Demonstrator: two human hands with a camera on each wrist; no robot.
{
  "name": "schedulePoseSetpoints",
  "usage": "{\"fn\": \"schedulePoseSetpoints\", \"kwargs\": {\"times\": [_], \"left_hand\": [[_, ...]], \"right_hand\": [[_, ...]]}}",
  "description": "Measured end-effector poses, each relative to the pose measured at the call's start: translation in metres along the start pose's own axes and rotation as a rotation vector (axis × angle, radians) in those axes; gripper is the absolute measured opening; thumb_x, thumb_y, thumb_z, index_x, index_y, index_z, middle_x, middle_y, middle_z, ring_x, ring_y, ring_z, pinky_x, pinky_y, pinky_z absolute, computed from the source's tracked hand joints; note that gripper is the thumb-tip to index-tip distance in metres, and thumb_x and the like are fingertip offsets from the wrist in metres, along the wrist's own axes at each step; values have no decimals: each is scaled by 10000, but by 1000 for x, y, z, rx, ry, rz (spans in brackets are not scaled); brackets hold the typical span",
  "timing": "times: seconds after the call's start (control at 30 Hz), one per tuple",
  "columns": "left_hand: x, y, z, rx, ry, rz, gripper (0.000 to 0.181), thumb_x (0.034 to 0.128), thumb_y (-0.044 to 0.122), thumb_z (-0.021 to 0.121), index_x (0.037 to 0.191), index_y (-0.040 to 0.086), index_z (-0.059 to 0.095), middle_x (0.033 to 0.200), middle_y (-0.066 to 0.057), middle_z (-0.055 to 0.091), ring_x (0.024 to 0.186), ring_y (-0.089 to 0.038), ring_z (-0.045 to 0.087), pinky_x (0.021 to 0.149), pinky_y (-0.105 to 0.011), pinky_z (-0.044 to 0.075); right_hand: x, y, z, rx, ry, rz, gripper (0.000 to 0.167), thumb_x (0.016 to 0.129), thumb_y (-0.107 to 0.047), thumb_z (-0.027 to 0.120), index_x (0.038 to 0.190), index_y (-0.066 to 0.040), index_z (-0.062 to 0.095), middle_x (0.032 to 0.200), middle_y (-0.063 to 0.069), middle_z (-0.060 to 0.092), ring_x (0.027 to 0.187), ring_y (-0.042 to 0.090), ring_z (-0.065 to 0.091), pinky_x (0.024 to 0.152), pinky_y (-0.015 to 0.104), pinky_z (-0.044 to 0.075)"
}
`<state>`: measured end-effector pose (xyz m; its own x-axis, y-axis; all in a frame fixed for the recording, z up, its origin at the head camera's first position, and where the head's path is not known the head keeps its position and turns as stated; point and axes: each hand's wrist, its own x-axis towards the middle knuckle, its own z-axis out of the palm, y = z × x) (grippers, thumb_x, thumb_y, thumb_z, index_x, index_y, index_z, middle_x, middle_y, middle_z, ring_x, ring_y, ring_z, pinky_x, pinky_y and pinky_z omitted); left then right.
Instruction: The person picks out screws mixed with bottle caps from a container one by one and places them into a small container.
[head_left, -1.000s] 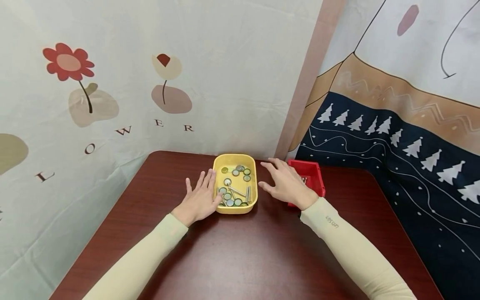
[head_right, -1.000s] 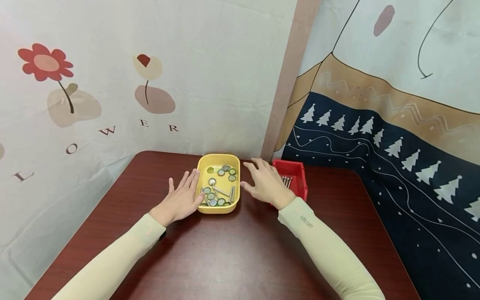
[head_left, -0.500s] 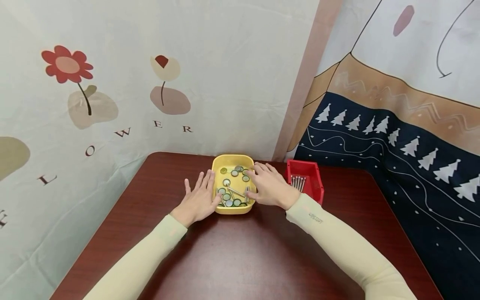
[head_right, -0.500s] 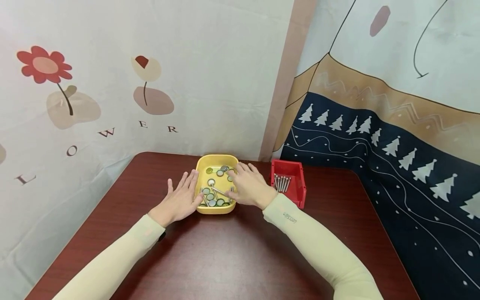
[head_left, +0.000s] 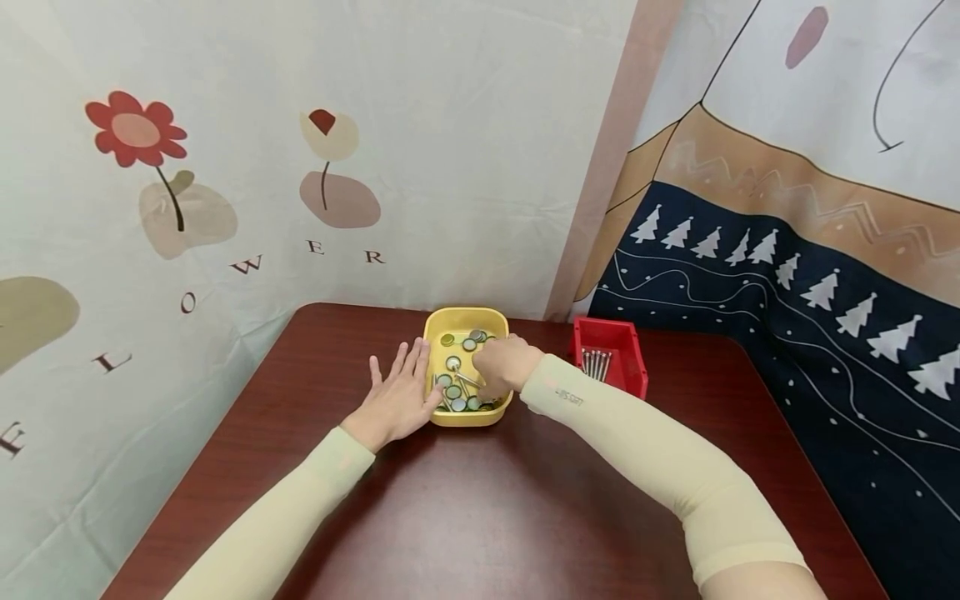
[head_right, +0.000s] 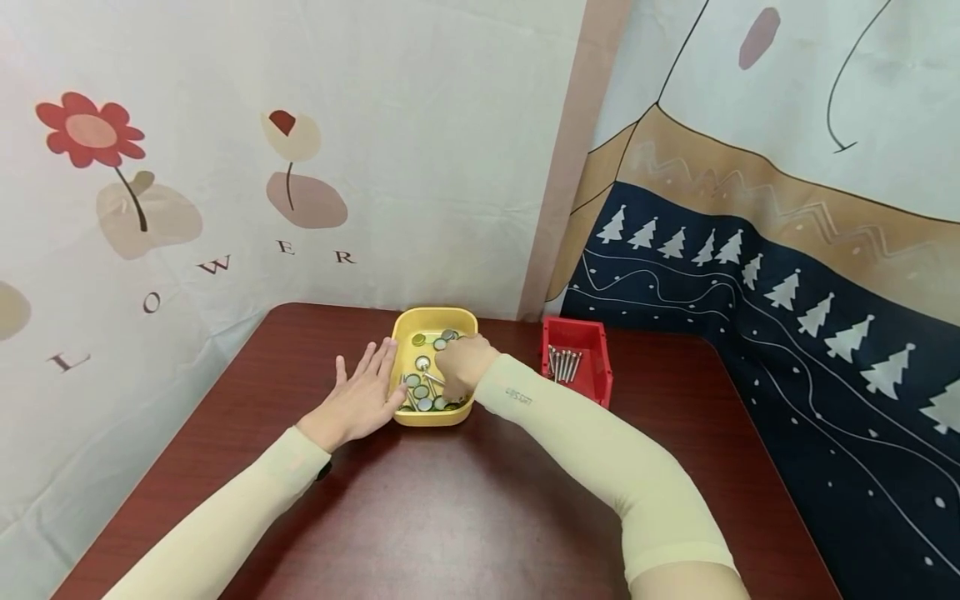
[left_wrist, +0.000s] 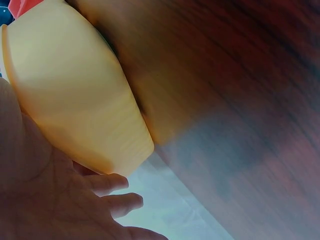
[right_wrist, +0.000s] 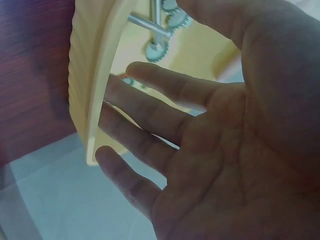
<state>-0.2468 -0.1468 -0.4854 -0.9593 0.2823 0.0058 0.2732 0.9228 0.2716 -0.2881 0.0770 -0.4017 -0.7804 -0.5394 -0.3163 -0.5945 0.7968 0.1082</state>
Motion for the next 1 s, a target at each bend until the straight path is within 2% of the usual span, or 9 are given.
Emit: {"fn": "schedulePoseSetpoints", "kwargs": {"times": [0.13,0.27,0.37,0.43,0.53,0.67,0.77,0.87,1.0], "left_hand": [[0,0,0,4,3,-1,883,1210,500,432,1864,0,111,1971,-199,122,1836,-484,132,1362,-914,48],[0,0,-1,3,-1,0,889,1206,497,432,1866,6,94,1973,-189,95,1837,-482,128,1365,-911,43],[-1,0,-1,4,-1,1,889,1205,493,433,1867,7,93,1974,-185,92,1836,-482,132,1365,-910,47],[0,0,-1,-1,-1,1,888,1206,492,436,1866,6,94,1974,-186,92,1836,-482,132,1364,-911,40],[0,0,0,-3,-2,0,886,1207,488,439,1866,6,95,1974,-185,94,1838,-479,127,1364,-911,38],[1,0,1,-5,-6,1,883,1207,485,435,1867,9,93,1975,-183,93,1841,-471,112,1364,-911,39],[1,-1,1,-7,-6,-1,882,1209,492,430,1868,11,94,1975,-181,97,1840,-473,118,1365,-911,34],[2,-1,1,-12,-2,-5,879,1211,493,430,1868,13,97,1975,-180,100,1839,-476,128,1366,-909,28],[1,-2,2,-14,-6,-5,881,1208,489,432,1869,13,92,1976,-178,88,1841,-473,116,1365,-909,27]], "right_hand": [[11,-7,-4,-22,-64,-3,196,1066,-324,819,950,-198,724,873,-43,716,845,160,618,1056,432,559],[24,-14,-2,-29,-105,9,67,1058,-241,800,1067,-184,767,1018,-12,807,977,174,678,1224,490,516],[44,-17,8,-2,-141,38,123,1020,-198,821,1139,-198,788,1122,-7,831,1114,184,675,1310,549,435],[60,-16,18,14,-145,49,181,992,-163,843,1161,-207,795,1171,6,820,1156,198,650,1280,557,438],[71,-19,24,17,-135,53,230,985,-117,856,1196,-190,796,1233,38,797,1124,201,647,1154,472,558],[58,-25,12,41,-138,66,334,1007,-70,846,1325,-132,765,1272,86,779,1046,197,687,914,382,672],[57,-26,9,50,-147,61,375,1015,-56,835,1373,-109,736,1245,88,786,1024,192,698,893,364,677],[69,-22,14,25,-165,25,295,1022,-52,823,1301,-99,741,1172,80,782,994,199,689,889,359,669],[97,-12,35,-18,-171,-33,133,1038,-55,785,1137,-131,739,1052,64,752,930,216,667,852,377,649]]}}
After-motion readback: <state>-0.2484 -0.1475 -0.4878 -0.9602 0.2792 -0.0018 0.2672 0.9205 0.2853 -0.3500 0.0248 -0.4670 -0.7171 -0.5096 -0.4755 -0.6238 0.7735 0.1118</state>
